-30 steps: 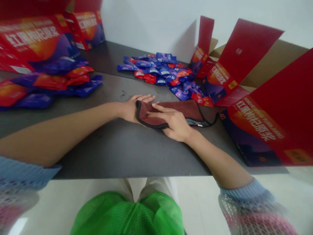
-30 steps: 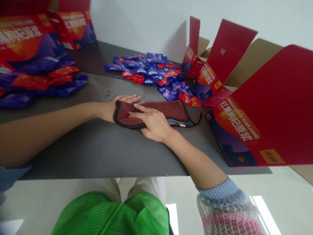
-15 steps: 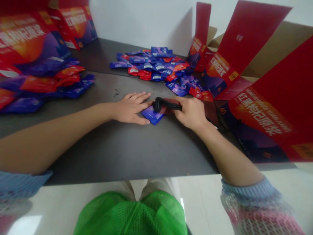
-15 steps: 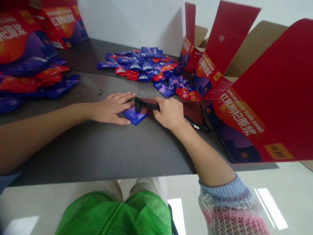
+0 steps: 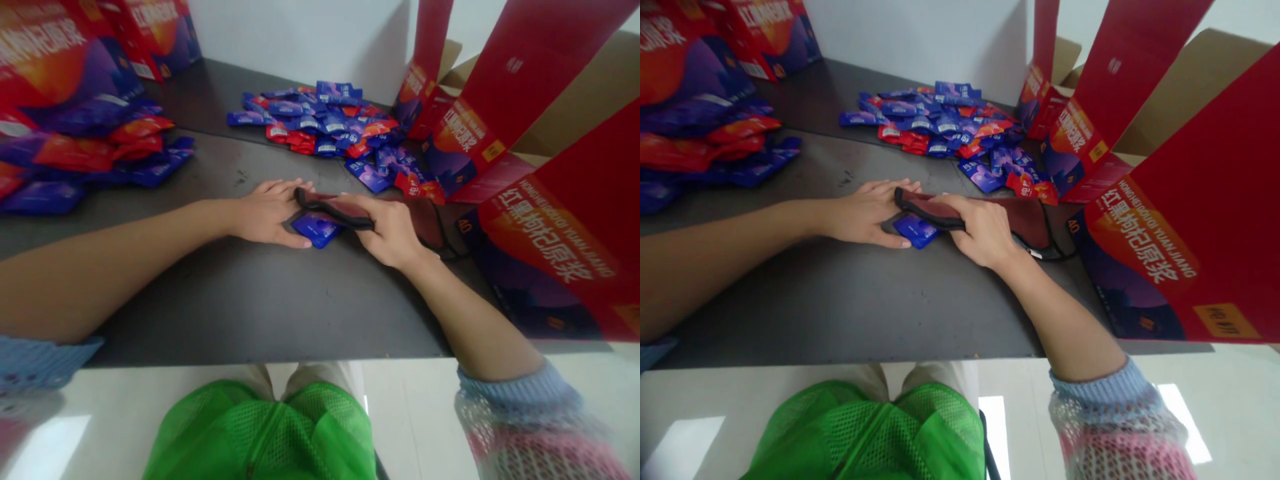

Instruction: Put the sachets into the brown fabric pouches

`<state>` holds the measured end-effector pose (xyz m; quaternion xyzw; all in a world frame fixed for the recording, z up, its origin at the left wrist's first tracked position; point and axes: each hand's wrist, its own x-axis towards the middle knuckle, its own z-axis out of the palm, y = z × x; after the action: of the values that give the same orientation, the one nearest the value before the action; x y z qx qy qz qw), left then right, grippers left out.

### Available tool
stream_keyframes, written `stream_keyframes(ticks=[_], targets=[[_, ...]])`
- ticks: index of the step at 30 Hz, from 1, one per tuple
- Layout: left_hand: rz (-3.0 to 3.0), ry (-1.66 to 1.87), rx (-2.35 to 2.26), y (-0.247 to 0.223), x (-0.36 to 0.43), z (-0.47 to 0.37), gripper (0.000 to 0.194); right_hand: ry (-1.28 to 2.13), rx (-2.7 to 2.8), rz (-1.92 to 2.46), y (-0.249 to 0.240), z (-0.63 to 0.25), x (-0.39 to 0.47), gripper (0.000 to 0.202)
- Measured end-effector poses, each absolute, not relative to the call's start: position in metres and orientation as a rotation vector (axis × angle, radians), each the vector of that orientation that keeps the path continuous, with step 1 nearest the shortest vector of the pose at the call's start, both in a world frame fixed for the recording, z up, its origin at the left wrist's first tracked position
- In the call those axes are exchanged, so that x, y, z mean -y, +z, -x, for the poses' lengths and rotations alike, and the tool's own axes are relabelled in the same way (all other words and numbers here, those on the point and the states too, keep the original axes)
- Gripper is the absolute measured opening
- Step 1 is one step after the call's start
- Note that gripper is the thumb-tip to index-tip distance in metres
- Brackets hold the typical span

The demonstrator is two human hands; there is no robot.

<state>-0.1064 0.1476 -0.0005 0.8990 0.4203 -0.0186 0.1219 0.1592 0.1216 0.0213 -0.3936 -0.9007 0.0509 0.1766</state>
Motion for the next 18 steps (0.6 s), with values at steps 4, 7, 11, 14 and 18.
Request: stream_keyframes(ticks=[4, 7, 11, 14, 18], targets=[[-2.581, -0.057, -1.204, 0.000, -0.151, 0.110, 0.113, 0.306, 2.662, 0.811, 0.013, -0.159, -0.131, 0.049], [-2.595, -0.072, -1.189, 0.001, -0.153, 0.112, 0.112, 0.284, 2.706, 0.862, 0.010, -0.164, -0.141, 0.050], [-2.637, -0.100, -1.219, 0.002, -0.150, 0.110, 0.113, 0.220, 2.696, 1.049, 0.011, -0.173, -0.150, 0.054], [-2.667, -0.124, -1.247, 0.002, -0.148, 0.108, 0.113, 0.153, 2.669, 1.183, 0.011, -0.179, -0.155, 0.054], [-2.680, -0.144, -1.269, -0.001, -0.147, 0.107, 0.112, 0.031, 2.597, 1.353, 0.007, -0.183, -0.163, 0.050]])
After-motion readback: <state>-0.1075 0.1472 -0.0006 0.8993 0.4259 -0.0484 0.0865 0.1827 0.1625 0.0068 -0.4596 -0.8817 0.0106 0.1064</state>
